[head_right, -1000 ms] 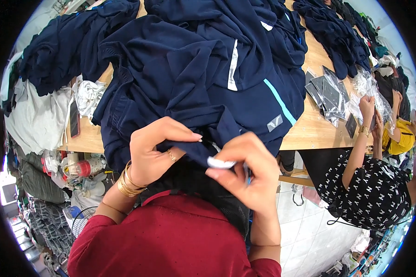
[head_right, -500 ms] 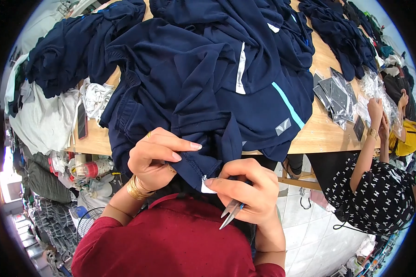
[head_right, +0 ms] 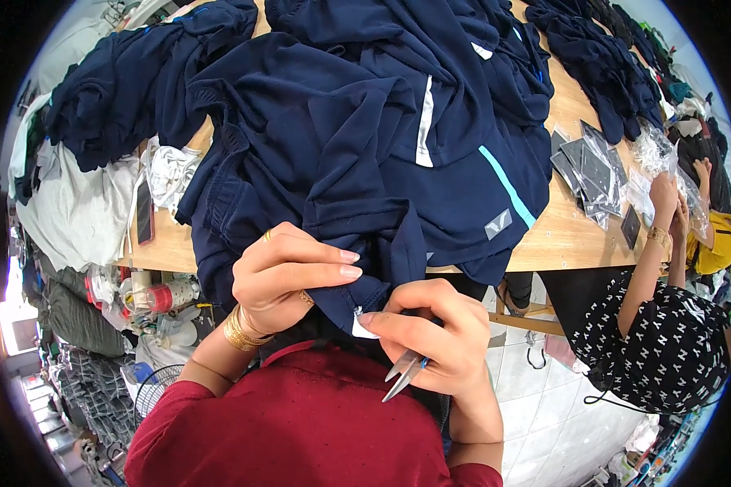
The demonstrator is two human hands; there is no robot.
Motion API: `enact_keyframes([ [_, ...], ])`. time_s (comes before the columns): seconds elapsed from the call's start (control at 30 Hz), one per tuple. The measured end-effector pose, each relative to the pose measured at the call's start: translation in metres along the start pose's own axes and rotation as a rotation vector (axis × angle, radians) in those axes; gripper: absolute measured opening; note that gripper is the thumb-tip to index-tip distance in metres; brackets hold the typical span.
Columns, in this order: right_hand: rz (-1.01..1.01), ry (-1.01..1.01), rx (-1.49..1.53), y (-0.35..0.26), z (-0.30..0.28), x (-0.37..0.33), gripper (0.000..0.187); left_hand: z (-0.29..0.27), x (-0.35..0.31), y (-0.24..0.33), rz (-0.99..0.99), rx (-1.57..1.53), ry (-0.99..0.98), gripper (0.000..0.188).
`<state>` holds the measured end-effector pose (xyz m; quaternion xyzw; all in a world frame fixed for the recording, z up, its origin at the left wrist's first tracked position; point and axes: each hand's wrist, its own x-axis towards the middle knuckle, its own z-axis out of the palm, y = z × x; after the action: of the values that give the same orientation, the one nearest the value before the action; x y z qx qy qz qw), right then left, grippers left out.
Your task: Trimming loose threads from dark blue athletic pants using small scissors in a garment workshop.
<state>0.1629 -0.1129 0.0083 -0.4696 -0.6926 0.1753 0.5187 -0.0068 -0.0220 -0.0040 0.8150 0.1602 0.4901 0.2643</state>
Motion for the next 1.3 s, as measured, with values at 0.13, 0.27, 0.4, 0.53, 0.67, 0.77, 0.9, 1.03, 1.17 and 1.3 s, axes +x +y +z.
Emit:
enact_keyframes([
  [0.13, 0.037, 0.008, -0.025, -0.003, -0.001, 0.000, 0.029, -0.001, -0.001, -0.001, -0.021, -0.007, -0.025, 0.030],
  [0.27, 0.250, 0.058, 0.018, -0.011, -0.009, 0.007, 0.020, -0.003, 0.004, 0.000, -0.349, -0.197, -0.126, 0.026],
  [0.4, 0.514, 0.162, 0.221, -0.008, -0.008, 0.008, 0.010, -0.008, 0.007, 0.005, -0.589, -0.449, -0.296, 0.015],
  [0.53, 0.741, 0.179, 0.362, -0.008, -0.010, 0.011, 0.009, -0.007, 0.003, 0.003, -0.784, -0.660, -0.343, 0.016],
  [0.67, 0.829, 0.162, 0.415, -0.009, -0.012, 0.011, 0.009, -0.009, 0.005, 0.004, -0.873, -0.732, -0.363, 0.017],
  [0.77, 0.868, 0.156, 0.445, -0.009, -0.012, 0.012, 0.009, -0.008, 0.005, 0.004, -0.887, -0.745, -0.388, 0.018],
  [0.9, 0.884, 0.158, 0.480, -0.010, -0.011, 0.014, 0.010, -0.004, 0.005, 0.005, -0.895, -0.801, -0.308, 0.018],
  [1.03, 0.895, 0.151, 0.479, -0.010, -0.011, 0.014, 0.010, -0.003, 0.007, 0.005, -0.854, -0.725, -0.334, 0.017],
  [1.17, 0.886, 0.161, 0.519, -0.006, -0.009, 0.014, 0.009, -0.002, 0.009, 0.006, -0.925, -0.720, -0.359, 0.014],
  [1.3, 0.896, 0.167, 0.545, -0.006, -0.009, 0.016, 0.009, -0.002, 0.008, 0.007, -0.953, -0.765, -0.340, 0.013],
])
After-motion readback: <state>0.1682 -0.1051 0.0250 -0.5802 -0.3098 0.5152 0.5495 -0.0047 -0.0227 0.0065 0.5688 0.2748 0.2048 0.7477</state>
